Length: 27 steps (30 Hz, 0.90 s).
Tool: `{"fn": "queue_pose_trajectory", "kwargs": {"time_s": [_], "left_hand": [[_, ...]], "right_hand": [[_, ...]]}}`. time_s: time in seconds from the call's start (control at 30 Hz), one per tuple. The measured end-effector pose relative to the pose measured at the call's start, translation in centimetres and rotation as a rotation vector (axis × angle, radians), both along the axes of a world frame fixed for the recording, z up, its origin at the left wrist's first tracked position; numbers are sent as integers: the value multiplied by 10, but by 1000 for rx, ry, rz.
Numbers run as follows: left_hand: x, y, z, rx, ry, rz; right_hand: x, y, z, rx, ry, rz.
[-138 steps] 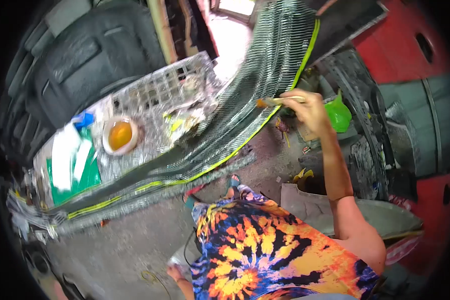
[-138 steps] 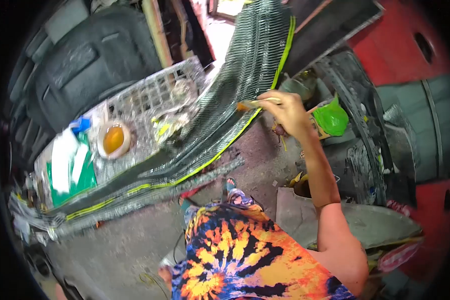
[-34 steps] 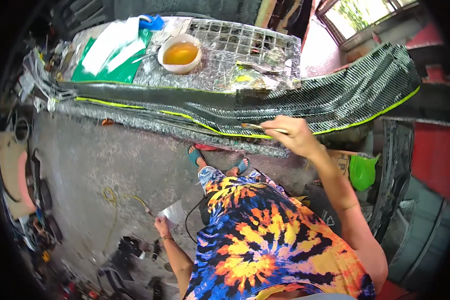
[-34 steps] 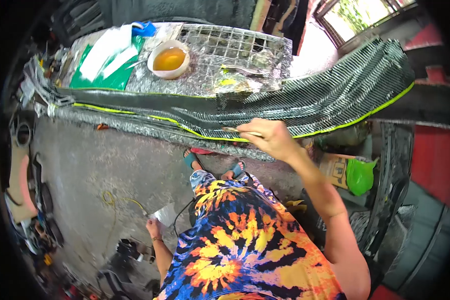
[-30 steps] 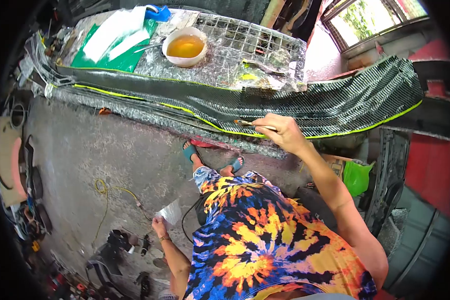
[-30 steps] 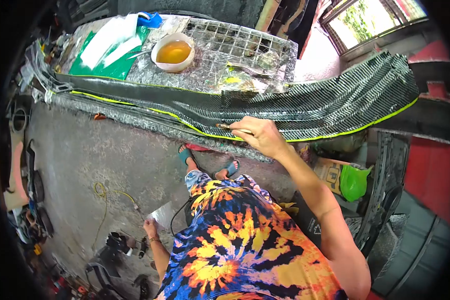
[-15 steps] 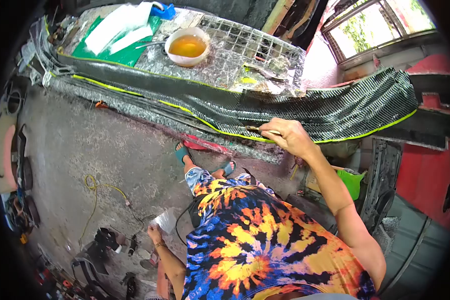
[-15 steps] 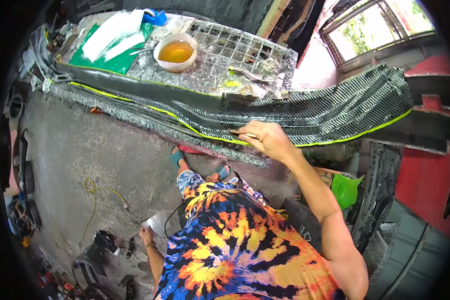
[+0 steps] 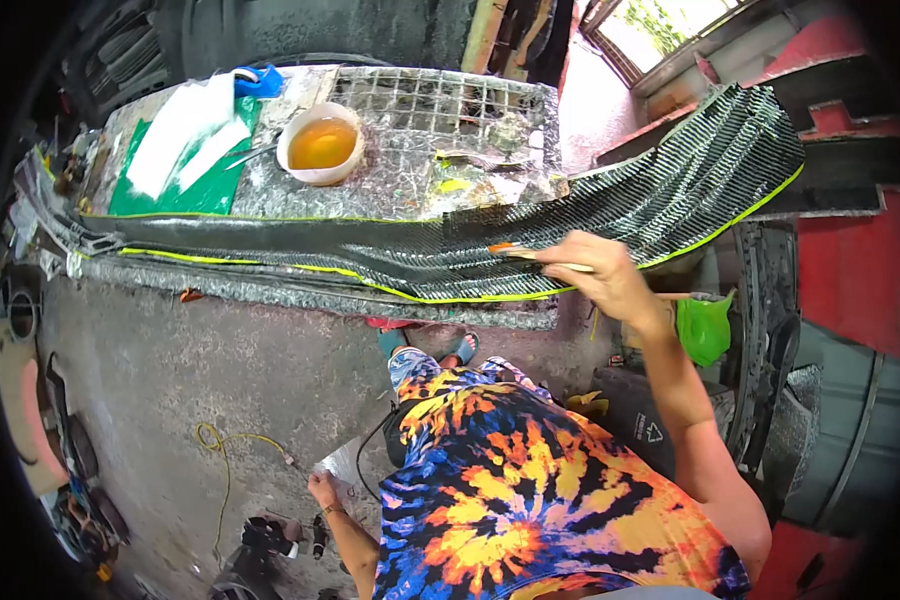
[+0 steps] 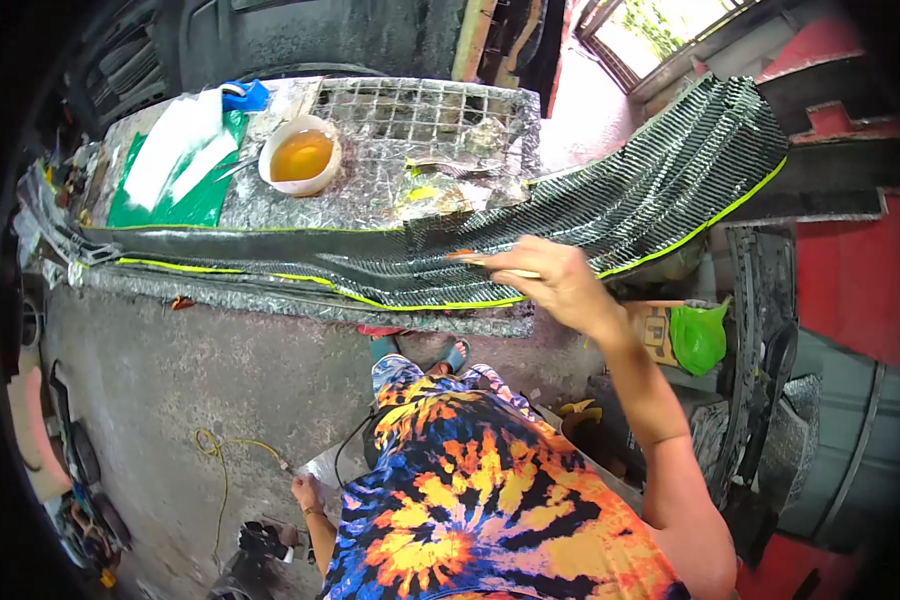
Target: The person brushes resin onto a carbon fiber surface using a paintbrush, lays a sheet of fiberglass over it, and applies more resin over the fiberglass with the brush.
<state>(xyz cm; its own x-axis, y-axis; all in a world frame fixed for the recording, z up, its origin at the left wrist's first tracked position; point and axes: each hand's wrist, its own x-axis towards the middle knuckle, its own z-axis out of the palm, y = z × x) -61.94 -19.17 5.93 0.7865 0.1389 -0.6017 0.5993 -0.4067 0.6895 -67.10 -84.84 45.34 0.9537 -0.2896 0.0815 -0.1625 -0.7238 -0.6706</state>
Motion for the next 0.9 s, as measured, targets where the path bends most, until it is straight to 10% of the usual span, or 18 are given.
{"fn": "queue_pose_trajectory", "kwargs": {"time_s": [0.3,0.9], "left_hand": [[99,-18,12,61,32,-167],[168,-68,66,275,-41,-471]], "right_hand": [[30,-5,-45,-117,228,21],[-63,-113,92,-62,466,-168]]}}
